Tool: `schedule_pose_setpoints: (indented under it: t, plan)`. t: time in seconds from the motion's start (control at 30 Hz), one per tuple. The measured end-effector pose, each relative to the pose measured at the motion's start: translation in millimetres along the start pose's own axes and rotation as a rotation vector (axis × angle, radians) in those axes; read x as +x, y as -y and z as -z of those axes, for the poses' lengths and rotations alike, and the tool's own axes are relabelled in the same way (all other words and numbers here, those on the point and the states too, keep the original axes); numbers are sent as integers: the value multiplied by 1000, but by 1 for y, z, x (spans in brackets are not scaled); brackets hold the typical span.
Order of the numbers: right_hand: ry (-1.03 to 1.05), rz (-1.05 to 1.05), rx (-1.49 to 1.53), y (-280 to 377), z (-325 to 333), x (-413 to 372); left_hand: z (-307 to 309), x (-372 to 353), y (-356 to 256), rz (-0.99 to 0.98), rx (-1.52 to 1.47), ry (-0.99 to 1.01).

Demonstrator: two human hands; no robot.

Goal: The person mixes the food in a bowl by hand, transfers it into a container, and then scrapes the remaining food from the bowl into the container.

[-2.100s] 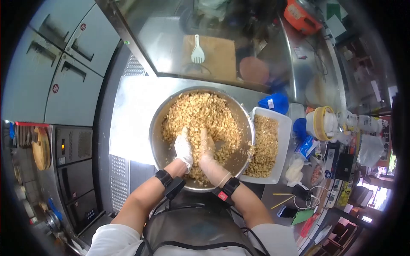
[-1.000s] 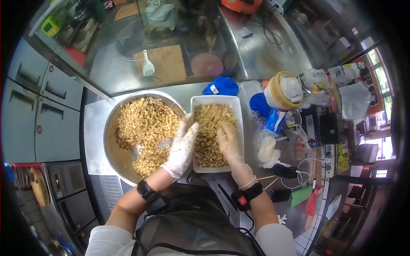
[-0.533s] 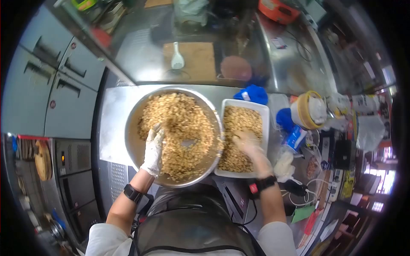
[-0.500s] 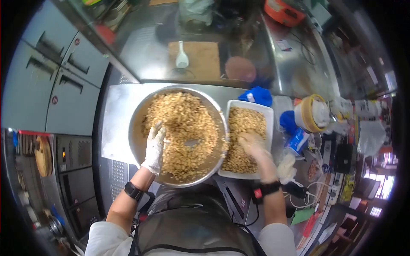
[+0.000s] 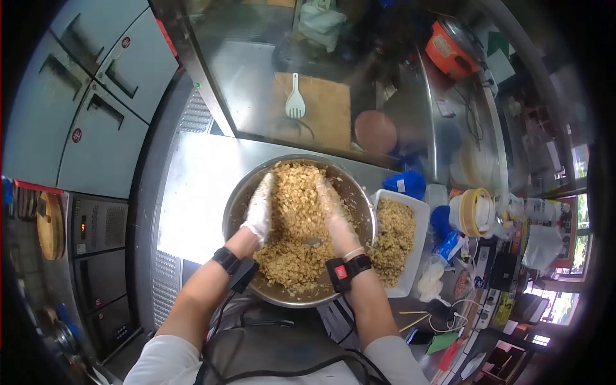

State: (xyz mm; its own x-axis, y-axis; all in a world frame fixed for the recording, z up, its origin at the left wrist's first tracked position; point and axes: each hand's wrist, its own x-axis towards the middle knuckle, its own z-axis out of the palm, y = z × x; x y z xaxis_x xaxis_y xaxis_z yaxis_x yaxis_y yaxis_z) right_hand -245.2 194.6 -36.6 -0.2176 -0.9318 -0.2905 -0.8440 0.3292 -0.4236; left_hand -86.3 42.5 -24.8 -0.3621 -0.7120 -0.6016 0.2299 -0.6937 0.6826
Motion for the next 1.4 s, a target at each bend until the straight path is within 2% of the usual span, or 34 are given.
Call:
schedule_pose_setpoints:
  t: [0.07, 0.1, 0.13, 0.17, 0.2, 0.3, 0.33, 0.4, 0.43, 0.5, 0.53, 0.57, 0.73, 0.9, 0.93, 0.97, 1.03, 1.07, 1.1, 1.17, 1.2, 1.23, 1.27, 1.3, 1.33, 1.4]
  plan:
    - [5, 81, -4, -7, -20, 11, 0, 26, 19, -98, 199, -15]
    - [9, 160, -5, -15, -35, 16, -3, 32, 19, 97, -58, 81]
    - [-124, 141, 312, -15, -51, 13, -5, 34, 22, 39, -8, 37]
    - [-126, 139, 312, -17, -64, 15, -6, 33, 28, -15, 43, -9]
    - [-221, 207, 600, 3, -62, 21, -9, 25, 29, -19, -45, -2]
    - [-512, 393, 1478, 71, -44, 33, -4, 10, 40, -51, -38, -42]
    - [-520, 388, 1482, 82, -35, 41, -3, 4, 45, -76, -156, -31]
    - [-287, -654, 1670, 96, -19, 54, -7, -18, 38, -125, -118, -68]
    - [-290, -653, 1679, 98, -19, 49, -9, -27, 36, -177, -88, -107]
    - [-221, -451, 1952, 100, -21, 38, -9, -41, 34, -225, -47, -120]
    - [-245, -738, 1716, 102, -25, 34, -14, -52, 27, -228, -48, -121]
    - [-252, -761, 1705, 101, -28, 30, -17, -60, 25, -229, -49, -122]
    - [-365, -398, 1802, 102, -16, 2, -36, -97, 16, -254, -12, -32]
    - [-503, 1, 1573, 79, 30, -48, -82, -130, 19, -298, 10, 57]
    - [-506, -229, 1918, 81, 52, -55, -95, -137, 23, -296, -9, 81]
    - [-514, -227, 1916, 66, 58, -60, -109, -147, 27, -254, -10, 125]
    - [-535, -112, 1707, 31, 74, -80, -129, -156, 42, -290, 20, 355]
    - [-614, -85, 1786, 24, 83, -92, -147, -163, 47, -179, -97, 421]
    - [-617, -182, 1893, 18, 103, -105, -159, -157, 61, -53, -167, 447]
    - [-535, -338, 1894, -26, 105, -118, -171, -145, 84, 33, 10, 456]
    - [-612, -319, 1726, -47, 96, -124, -168, -138, 94, -39, 203, 528]
    - [-684, -301, 1560, -68, 82, -130, -170, -140, 96, -30, 208, 535]
    - [-575, -330, 1726, -89, 68, -132, -174, -142, 95, -21, 278, 545]
    - [-579, -331, 1731, -92, 76, -137, -177, -143, 93, -13, 348, 549]
    - [-526, -423, 1627, -89, 88, -144, -180, -146, 91, -89, 383, 575]
    - [-416, -528, 1384, -111, 82, -134, -176, -143, 87, -95, 408, 590]
